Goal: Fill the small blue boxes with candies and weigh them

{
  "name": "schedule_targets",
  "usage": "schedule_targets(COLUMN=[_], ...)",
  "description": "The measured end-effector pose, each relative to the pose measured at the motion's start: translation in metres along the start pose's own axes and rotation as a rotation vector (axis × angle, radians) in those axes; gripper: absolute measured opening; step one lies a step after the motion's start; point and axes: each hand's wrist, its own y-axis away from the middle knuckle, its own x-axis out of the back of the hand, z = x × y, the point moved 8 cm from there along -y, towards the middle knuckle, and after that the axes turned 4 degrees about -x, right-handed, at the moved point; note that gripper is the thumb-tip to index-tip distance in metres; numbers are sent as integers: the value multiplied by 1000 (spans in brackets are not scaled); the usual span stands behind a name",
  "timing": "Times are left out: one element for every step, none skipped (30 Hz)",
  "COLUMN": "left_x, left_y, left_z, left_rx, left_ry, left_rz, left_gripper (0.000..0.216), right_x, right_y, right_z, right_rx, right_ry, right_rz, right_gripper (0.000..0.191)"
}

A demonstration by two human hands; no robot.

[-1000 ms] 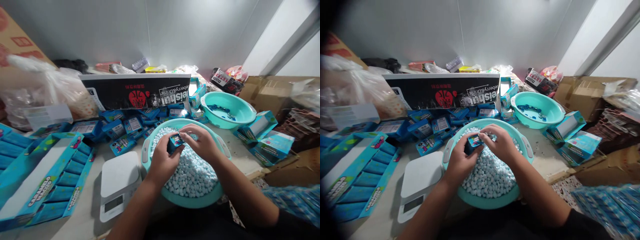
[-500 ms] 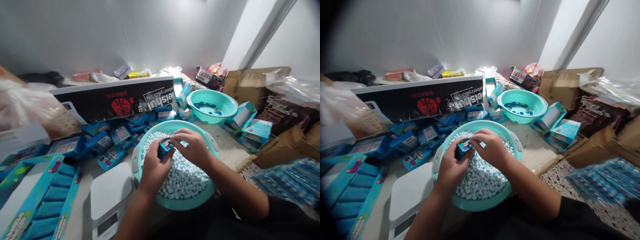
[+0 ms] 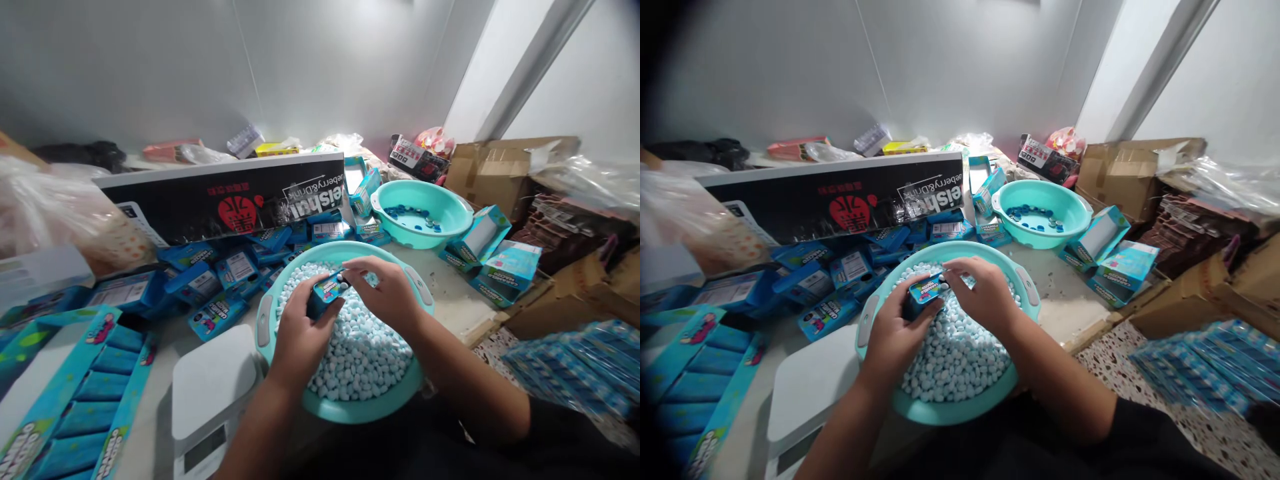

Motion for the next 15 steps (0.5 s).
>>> schedule_targets(left_x=[0, 0, 0, 0, 0, 0, 0, 0, 0, -1, -1, -1, -2, -2, -2], left_y=[0, 1, 1, 1, 1, 1, 0, 0, 0, 0, 0, -1, -1, -1, -1], left_z=[0, 0, 1, 1, 2, 2, 3, 4, 4, 4, 4, 4, 5, 5, 5], left_rx=[0, -1, -4, -10, -17, -24, -31, -35, -34, -32, -31, -32, -35, -37, -36], left_ry=[2, 3, 2, -1, -7, -14, -21, -26, -30, -31, -31, -30, -26, -22, -15], left_rz=[-2, -5, -7, -7, -8, -8, -7, -6, -7, -8, -9, -12, -16, -19, -19], left_gripper=[38, 38, 38, 39, 39, 39, 39, 39, 39, 39, 39, 39, 39, 39, 39], right_x=[0, 0, -1, -2, -3, -4, -5, -5, -6, -5, -4, -3, -3, -4, -5], right_y=[0, 0, 0, -1, -2, -3, -4, -5, -5, -5, -5, -4, -3, -3, -2], right_z=[0, 0, -1, 0, 1, 4, 7, 12, 15, 17, 17, 16, 14, 12, 11], right_rx=[-3, 6, 21, 32, 30, 11, -25, -67, -102, -125, -138, -140, -134, -122, -117], right_ry=[-23, -44, -60, -74, -89, -107, -128, -147, -157, -150, -125, -87, -47, -18, -15], right_rz=[-16, -38, -65, -92, -117, -138, -154, -159, -155, -139, -115, -89, -75, -78, -93], right_gripper=[11, 12, 11, 9, 8, 10, 13, 15, 16, 16, 16, 15, 15, 15, 16])
